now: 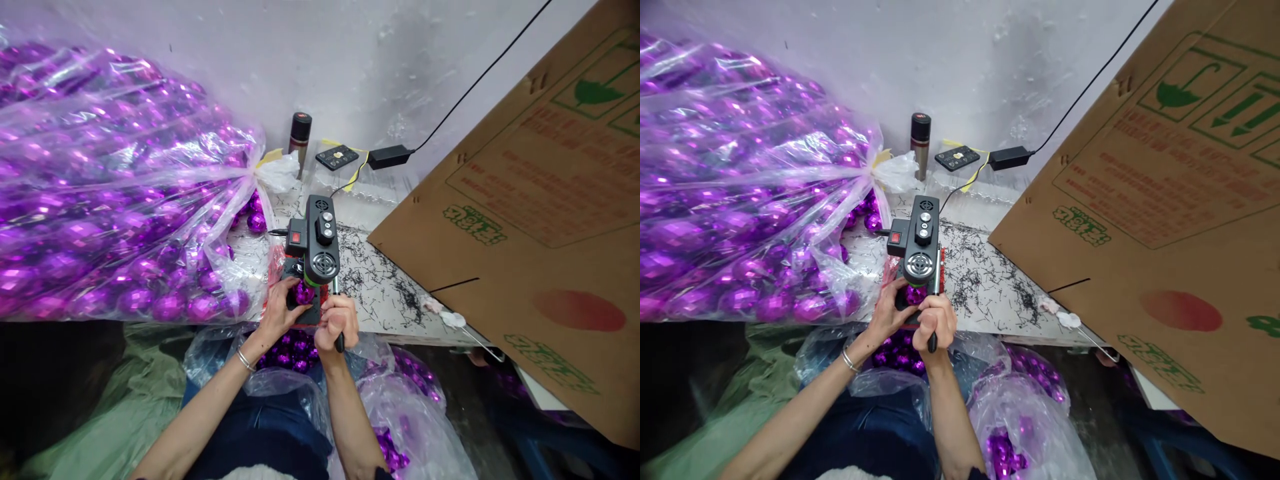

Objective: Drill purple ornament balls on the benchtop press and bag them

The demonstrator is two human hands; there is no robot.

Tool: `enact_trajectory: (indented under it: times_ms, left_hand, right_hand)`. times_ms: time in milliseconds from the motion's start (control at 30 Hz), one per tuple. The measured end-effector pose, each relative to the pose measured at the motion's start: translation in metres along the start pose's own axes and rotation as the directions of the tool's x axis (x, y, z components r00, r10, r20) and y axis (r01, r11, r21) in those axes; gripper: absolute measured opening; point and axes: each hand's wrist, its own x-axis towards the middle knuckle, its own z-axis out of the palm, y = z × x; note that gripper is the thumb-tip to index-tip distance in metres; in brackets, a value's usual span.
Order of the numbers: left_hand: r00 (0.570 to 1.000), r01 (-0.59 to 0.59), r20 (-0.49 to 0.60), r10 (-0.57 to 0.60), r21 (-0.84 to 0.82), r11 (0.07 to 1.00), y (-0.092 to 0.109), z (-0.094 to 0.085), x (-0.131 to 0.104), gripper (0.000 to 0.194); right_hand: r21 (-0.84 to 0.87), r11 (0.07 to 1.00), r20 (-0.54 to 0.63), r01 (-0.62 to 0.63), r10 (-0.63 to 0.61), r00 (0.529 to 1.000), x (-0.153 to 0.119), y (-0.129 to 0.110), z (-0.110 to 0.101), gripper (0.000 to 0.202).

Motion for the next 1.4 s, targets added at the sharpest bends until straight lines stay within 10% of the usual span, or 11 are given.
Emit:
enact_trajectory:
  times_ms: [900,1067,1233,1400]
  left_hand:
    - [0.997,-0.078,-0.006,0.078,-0.014,0.997,-0.009,0.014,0.005,0.063]
    - [0.996,-0.092,-0.011,0.092,-0.001,0.996,-0.009,0.016,0.008,0.062]
    - [0.966,-0.259,0.005,0.26,0.091,0.962,-0.003,0.007,-0.03,0.062]
    - [0.924,-0.383,0.066,0.377,0.145,0.912,0.011,-0.022,-0.051,0.092]
  right_hand:
    - [0.032,0.999,-0.027,-0.003,0.004,1.0,-0.02,0.019,0.004,0.04]
    - [0.061,0.992,-0.038,-0.108,0.111,0.993,0.012,0.0,0.0,0.043]
    - [0.079,0.969,0.047,-0.236,0.233,0.971,0.055,-0.024,-0.009,0.046]
    - [0.055,0.988,0.045,-0.142,0.14,0.989,0.041,-0.02,-0.011,0.04]
